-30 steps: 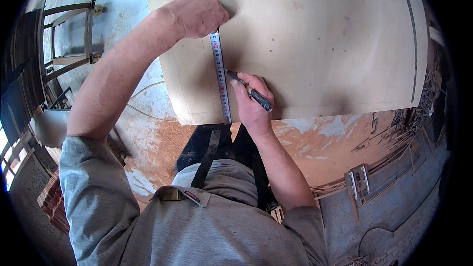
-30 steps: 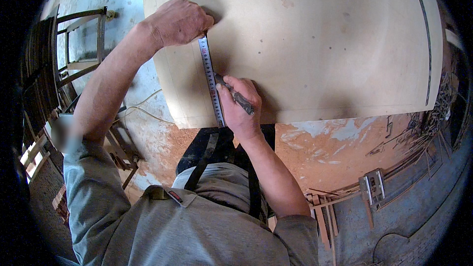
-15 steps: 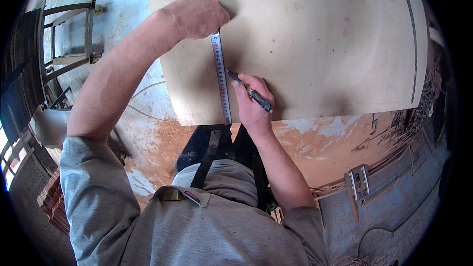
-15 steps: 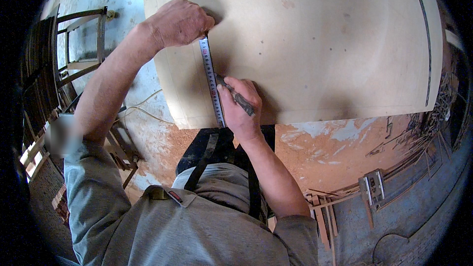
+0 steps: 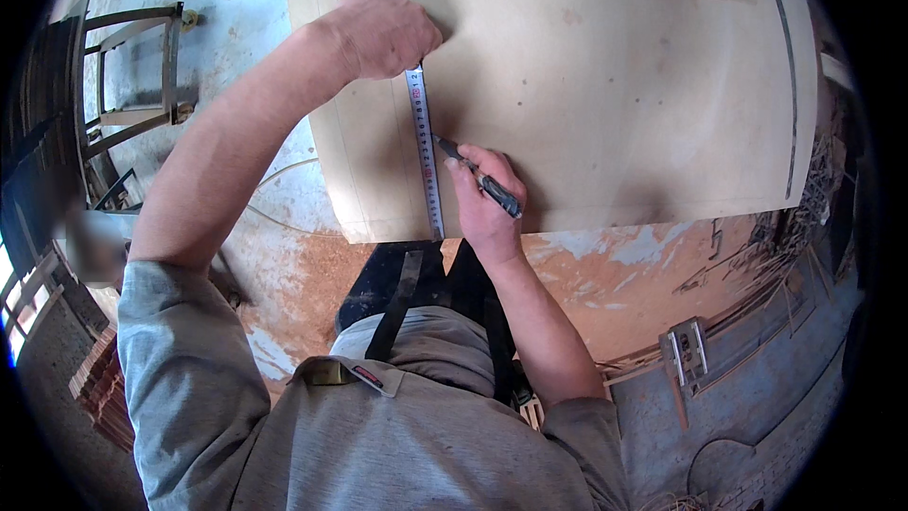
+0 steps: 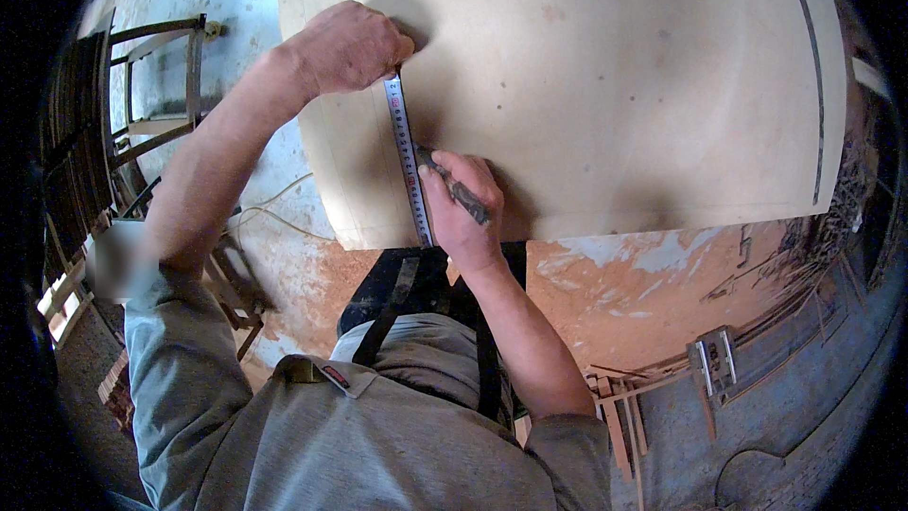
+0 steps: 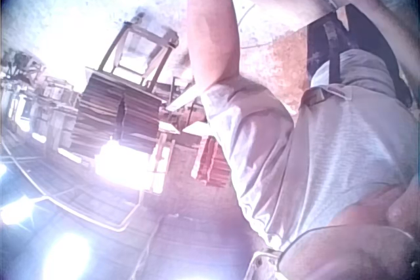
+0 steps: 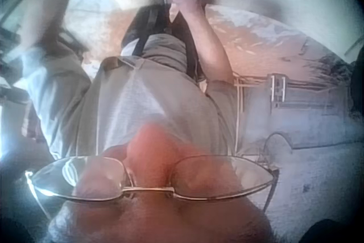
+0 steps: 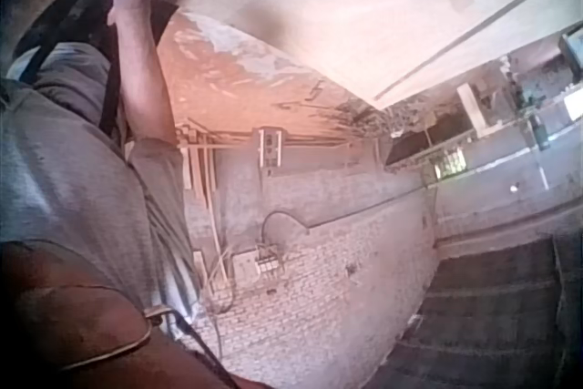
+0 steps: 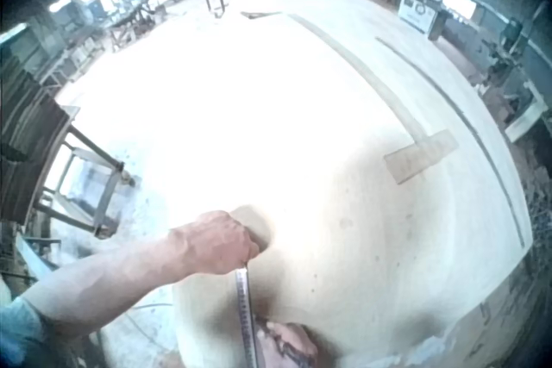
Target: The person measures a large sheet of plywood with a tape measure and marks points with a pen. They then use a straightedge to draw straight lines connecting the marks on the plywood.
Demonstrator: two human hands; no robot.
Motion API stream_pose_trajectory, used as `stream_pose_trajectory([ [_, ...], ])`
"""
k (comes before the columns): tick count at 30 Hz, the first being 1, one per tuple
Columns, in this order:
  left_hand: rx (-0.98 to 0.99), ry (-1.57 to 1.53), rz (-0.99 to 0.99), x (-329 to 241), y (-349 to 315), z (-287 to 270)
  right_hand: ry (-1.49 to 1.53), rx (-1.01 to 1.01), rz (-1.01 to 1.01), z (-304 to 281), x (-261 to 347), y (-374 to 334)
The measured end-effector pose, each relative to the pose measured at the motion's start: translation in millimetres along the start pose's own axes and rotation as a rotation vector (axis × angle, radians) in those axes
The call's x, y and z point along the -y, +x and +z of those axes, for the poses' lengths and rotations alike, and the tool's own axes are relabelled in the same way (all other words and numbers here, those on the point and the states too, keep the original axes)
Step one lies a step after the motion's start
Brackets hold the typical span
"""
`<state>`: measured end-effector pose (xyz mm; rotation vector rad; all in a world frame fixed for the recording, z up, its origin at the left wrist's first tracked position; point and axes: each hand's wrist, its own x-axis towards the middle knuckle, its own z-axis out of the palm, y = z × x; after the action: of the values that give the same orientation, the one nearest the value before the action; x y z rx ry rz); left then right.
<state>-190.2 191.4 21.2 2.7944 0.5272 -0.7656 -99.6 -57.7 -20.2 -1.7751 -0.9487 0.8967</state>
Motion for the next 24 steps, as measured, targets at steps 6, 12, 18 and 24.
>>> stream_pose_trajectory([
  [6, -0.036, -0.01, 0.015, 5.0, -4.2, 8.3, 0.223, -0.003, 0.272, -14.0, 10.2, -12.5],
  [12, -0.016, -0.175, -0.103, 1.5, -49.8, 0.6, 0.18, -0.07, 0.229, -85.1, 1.2, -41.5],
  [18, 0.181, -0.673, -0.215, -58.8, -157.1, 41.0, 0.208, -0.035, 0.123, -143.6, -6.4, -61.0],
  [24, -0.178, -1.566, -0.404, -192.6, -223.1, 153.8, 0.191, 0.081, 0.322, -171.9, 1.9, -63.5],
])
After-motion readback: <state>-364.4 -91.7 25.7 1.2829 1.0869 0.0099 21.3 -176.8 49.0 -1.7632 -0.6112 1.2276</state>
